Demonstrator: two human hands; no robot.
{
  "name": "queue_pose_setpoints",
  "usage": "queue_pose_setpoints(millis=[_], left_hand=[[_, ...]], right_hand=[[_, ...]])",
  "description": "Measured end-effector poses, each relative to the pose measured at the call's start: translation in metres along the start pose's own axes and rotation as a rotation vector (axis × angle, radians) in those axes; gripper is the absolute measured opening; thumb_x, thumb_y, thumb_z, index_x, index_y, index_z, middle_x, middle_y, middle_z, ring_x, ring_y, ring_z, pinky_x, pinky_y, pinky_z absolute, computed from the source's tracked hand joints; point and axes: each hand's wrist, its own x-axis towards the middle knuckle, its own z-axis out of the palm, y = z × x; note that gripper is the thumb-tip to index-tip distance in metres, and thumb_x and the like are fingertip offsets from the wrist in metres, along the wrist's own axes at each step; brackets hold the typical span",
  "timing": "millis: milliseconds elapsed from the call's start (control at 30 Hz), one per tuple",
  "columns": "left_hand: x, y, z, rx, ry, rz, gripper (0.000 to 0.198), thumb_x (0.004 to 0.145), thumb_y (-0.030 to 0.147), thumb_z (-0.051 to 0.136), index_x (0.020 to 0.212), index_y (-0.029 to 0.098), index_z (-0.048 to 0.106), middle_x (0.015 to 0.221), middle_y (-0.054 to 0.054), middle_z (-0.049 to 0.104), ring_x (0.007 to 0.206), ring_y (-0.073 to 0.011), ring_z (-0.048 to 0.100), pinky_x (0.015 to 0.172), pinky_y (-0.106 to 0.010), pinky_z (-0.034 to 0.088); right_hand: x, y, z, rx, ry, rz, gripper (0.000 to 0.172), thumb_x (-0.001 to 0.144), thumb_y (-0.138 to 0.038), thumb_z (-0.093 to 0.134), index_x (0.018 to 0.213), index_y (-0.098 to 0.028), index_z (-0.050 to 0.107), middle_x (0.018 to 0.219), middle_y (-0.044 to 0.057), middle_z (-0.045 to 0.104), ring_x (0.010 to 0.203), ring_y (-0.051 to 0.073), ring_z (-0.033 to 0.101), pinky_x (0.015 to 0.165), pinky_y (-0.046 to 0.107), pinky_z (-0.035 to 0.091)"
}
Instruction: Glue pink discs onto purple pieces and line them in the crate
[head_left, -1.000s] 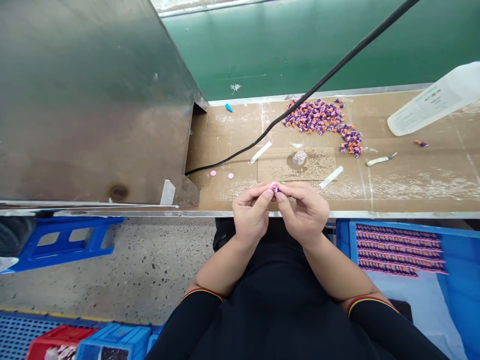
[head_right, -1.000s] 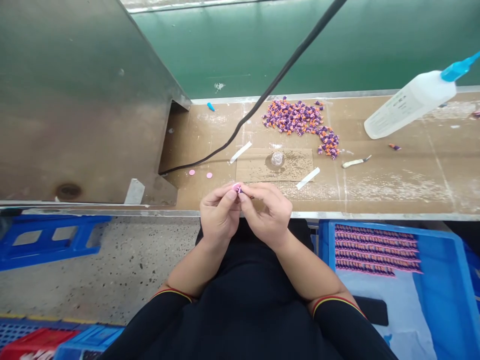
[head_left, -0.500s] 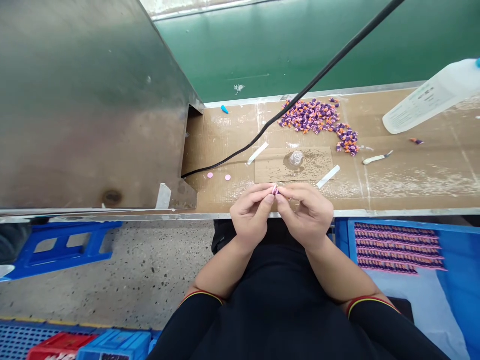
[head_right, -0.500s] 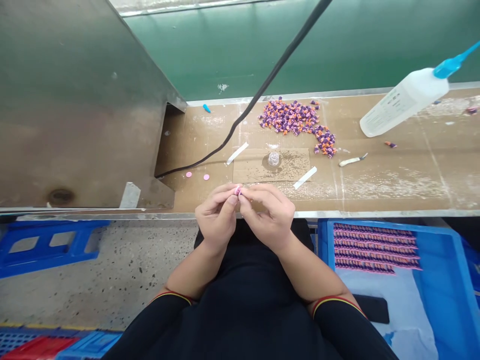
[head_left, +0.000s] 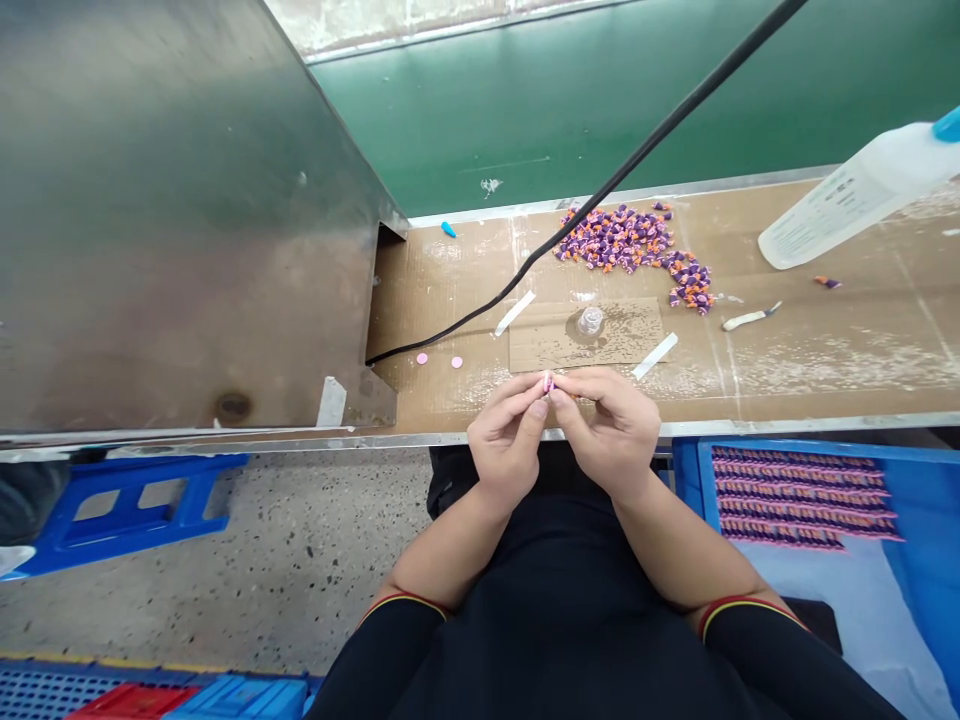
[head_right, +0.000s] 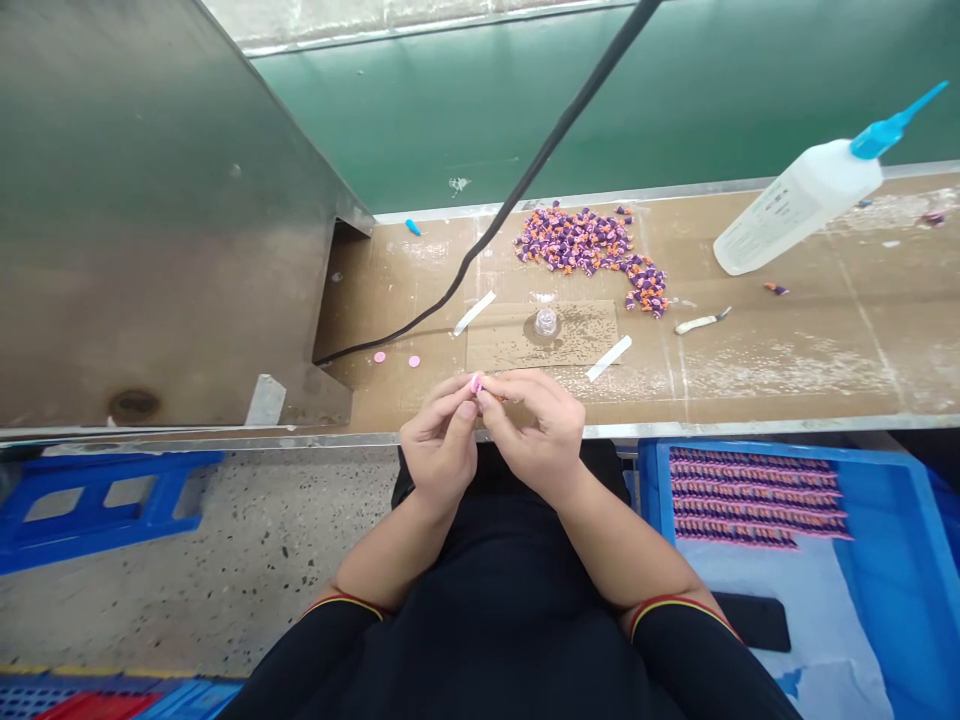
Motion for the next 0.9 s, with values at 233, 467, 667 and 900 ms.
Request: queue_pose_setpoints(millis=[233, 467, 667, 900], left_hand=[[-0.003, -0.002, -0.002, -0.005, 0.029, -0.044, 0.015, 0.099, 0.037, 0.077, 0.11, 0.033, 0.086, 0.115, -0.006, 0.083, 0.108, -0.0218, 0.08, 0.099, -0.038, 0.067], [0.004, -0.014, -0.011, -0.013, -0.166, -0.109, 0.025, 0.102, 0.037, 0.072, 0.123, 0.029, 0.083, 0.124, -0.01, 0.082, 0.102, -0.0211, 0.079, 0.092, -0.037, 0.068], [0.008, -0.041, -0.031, -0.007, -0.215, -0.267, 0.022, 0.099, 0.037, 0.076, 0.117, 0.029, 0.085, 0.12, -0.009, 0.083, 0.094, -0.0173, 0.079, 0.082, -0.028, 0.067], [0.008, -0.042, -0.032, 0.027, -0.285, -0.155, 0.018, 0.097, 0.031, 0.076, 0.111, 0.027, 0.086, 0.117, -0.011, 0.082, 0.109, -0.0222, 0.079, 0.088, -0.032, 0.069]], right_hand=[[-0.003, -0.002, 0.003, 0.005, -0.007, -0.007, 0.012, 0.097, -0.017, 0.074, 0.1, -0.027, 0.08, 0.092, 0.003, 0.083, 0.082, 0.02, 0.079, 0.073, 0.036, 0.068], [0.01, 0.02, -0.027, -0.123, -0.2, -0.006, 0.011, 0.102, -0.02, 0.071, 0.104, -0.027, 0.079, 0.097, 0.003, 0.084, 0.089, 0.021, 0.079, 0.081, 0.038, 0.067], [0.025, 0.069, -0.091, -0.521, -0.529, -0.103, 0.018, 0.104, -0.02, 0.059, 0.1, -0.025, 0.076, 0.095, 0.007, 0.079, 0.089, 0.025, 0.074, 0.081, 0.042, 0.063], [0.025, 0.084, -0.1, -0.676, -0.834, -0.248, 0.025, 0.103, -0.014, 0.051, 0.096, -0.024, 0.073, 0.093, 0.009, 0.073, 0.09, 0.026, 0.066, 0.078, 0.04, 0.058]])
